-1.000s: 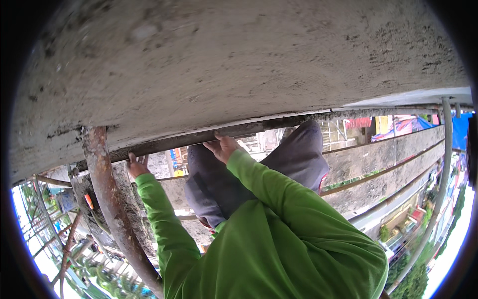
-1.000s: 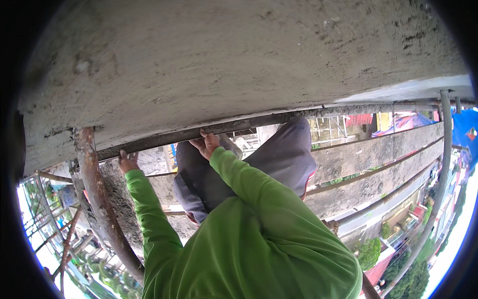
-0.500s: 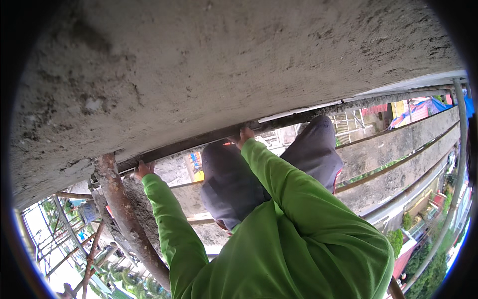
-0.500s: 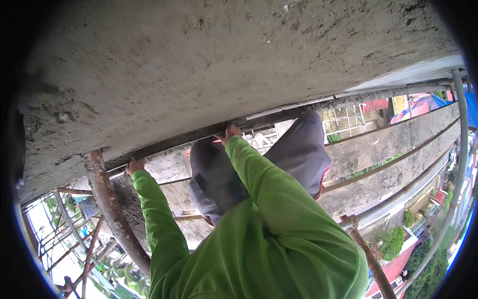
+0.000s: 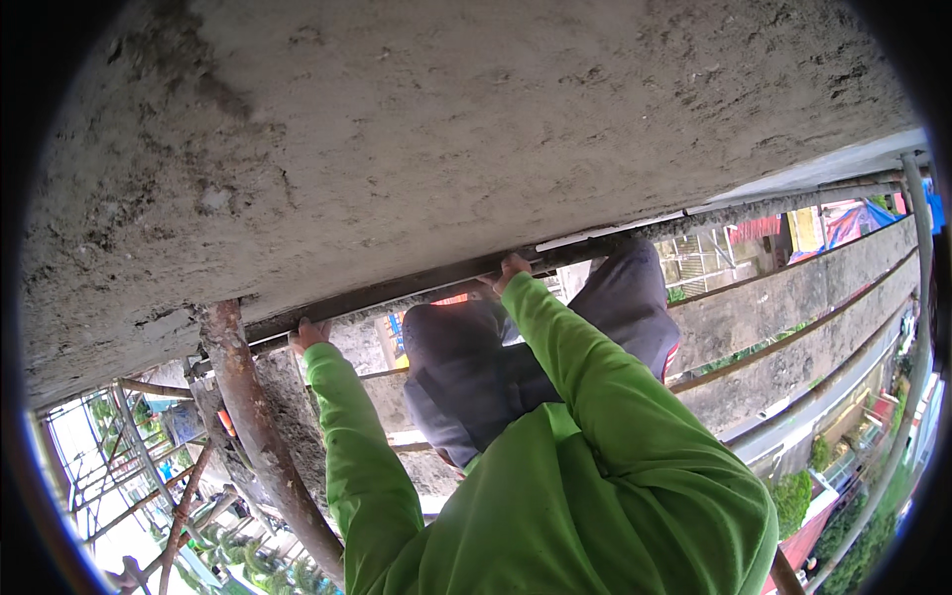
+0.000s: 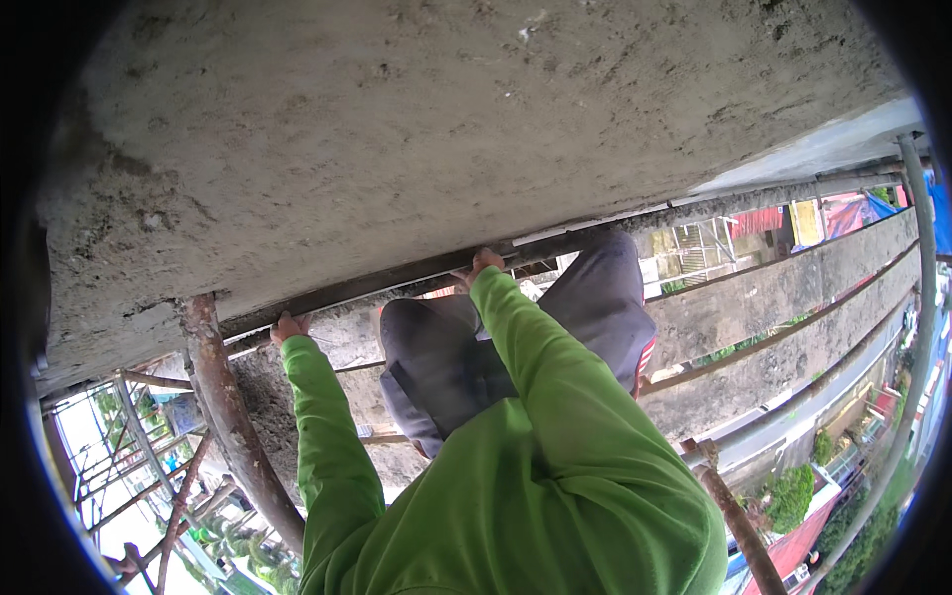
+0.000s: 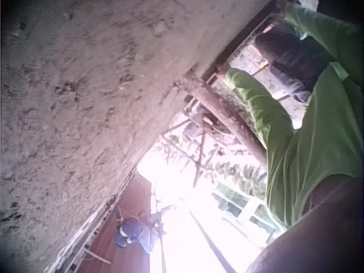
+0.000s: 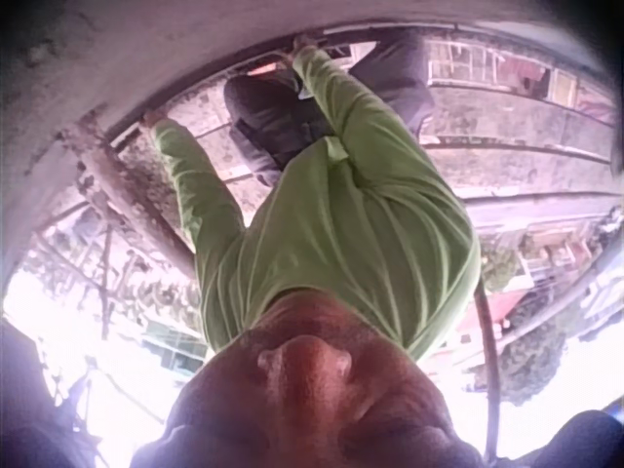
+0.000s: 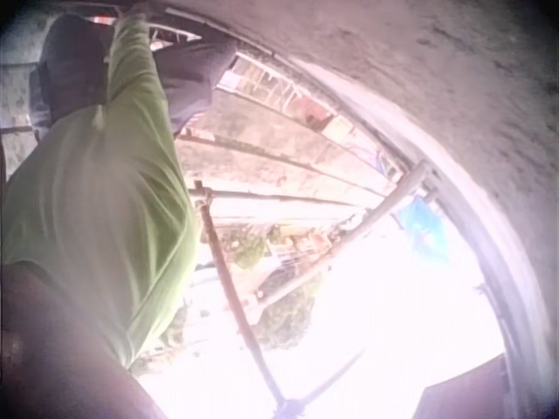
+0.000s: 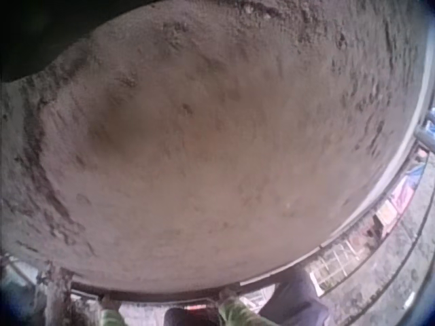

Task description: The person is smoothing wet cement on a ceiling using a long straightedge. They repeatedly drag the tool across the surface to level the material, occasionally lifting it to reposition or clear debris. The work is performed from a standing position on scaffolding.

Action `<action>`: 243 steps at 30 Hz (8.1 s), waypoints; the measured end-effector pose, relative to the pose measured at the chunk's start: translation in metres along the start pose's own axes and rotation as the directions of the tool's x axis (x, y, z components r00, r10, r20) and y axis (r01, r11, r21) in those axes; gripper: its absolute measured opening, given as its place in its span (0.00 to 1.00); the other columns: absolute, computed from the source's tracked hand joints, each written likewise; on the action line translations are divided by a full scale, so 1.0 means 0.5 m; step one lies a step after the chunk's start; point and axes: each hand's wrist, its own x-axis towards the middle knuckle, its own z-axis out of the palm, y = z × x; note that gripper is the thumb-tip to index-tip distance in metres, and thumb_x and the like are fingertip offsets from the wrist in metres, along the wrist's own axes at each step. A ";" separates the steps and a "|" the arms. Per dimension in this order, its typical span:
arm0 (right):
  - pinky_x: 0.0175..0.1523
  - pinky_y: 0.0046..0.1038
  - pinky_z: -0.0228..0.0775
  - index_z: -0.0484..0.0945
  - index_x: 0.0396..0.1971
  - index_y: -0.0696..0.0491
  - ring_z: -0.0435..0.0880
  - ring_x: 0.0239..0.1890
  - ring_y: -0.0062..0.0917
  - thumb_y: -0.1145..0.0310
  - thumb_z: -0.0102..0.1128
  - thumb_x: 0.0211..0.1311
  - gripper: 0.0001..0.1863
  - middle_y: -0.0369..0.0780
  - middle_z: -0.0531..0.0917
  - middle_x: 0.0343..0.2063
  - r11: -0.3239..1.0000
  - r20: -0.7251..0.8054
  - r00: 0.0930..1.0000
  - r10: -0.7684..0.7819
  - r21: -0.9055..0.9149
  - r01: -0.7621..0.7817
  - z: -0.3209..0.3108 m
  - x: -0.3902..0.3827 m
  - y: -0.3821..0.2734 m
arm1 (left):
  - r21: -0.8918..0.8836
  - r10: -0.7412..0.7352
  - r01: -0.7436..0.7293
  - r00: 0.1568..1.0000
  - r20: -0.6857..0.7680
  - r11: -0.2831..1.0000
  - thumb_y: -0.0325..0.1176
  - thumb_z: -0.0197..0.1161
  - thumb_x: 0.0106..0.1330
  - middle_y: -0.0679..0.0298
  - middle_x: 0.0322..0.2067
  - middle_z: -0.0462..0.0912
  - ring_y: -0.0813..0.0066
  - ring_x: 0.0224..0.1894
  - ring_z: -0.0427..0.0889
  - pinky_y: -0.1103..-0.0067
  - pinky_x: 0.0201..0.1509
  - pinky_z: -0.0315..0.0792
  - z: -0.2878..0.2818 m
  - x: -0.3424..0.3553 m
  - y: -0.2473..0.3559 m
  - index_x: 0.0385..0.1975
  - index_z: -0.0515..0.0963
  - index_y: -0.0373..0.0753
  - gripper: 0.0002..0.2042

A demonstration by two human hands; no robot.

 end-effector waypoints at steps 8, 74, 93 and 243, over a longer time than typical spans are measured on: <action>0.48 0.60 0.55 0.59 0.47 0.54 0.58 0.53 0.40 0.65 0.35 0.58 0.17 0.42 0.61 0.49 0.944 0.117 0.983 -0.145 -0.282 0.173 -0.028 0.014 -0.033 | -0.015 -0.004 0.005 1.000 0.025 1.000 0.24 0.48 0.50 0.60 0.13 0.64 0.76 0.14 0.65 0.61 0.29 0.76 0.010 -0.016 -0.032 0.31 0.60 0.27 0.10; 0.40 0.36 0.64 0.71 0.30 0.59 0.71 0.34 0.43 0.66 0.71 0.25 0.26 0.48 0.74 0.28 -0.118 0.421 0.252 -0.871 -0.678 0.726 -0.439 -0.034 -0.987 | 0.241 -0.701 0.710 0.472 0.535 0.662 0.25 0.48 0.55 0.49 0.34 0.71 0.60 0.39 0.73 0.71 0.47 0.70 0.330 -0.631 -0.386 0.42 0.60 0.22 0.16; 0.33 0.33 0.70 0.70 0.15 0.56 0.76 0.29 0.37 0.67 0.60 0.36 0.10 0.43 0.75 0.21 -0.771 0.597 0.501 -0.627 -0.568 -0.288 -0.296 -0.137 -0.997 | 0.557 -0.483 -0.528 0.286 0.827 0.641 0.42 0.48 0.58 0.57 0.33 0.76 0.67 0.35 0.74 0.75 0.39 0.69 0.390 -0.641 -0.581 0.35 0.72 0.31 0.17; 0.37 0.37 0.59 0.68 0.19 0.58 0.70 0.25 0.38 0.62 0.66 0.35 0.18 0.42 0.71 0.17 -0.890 0.929 -0.160 -0.333 -0.254 0.379 0.085 -0.468 -0.255 | -0.132 -0.224 0.359 0.787 0.574 0.924 0.25 0.53 0.51 0.55 0.27 0.73 0.64 0.29 0.75 0.69 0.38 0.75 -0.009 -0.214 0.048 0.31 0.68 0.28 0.09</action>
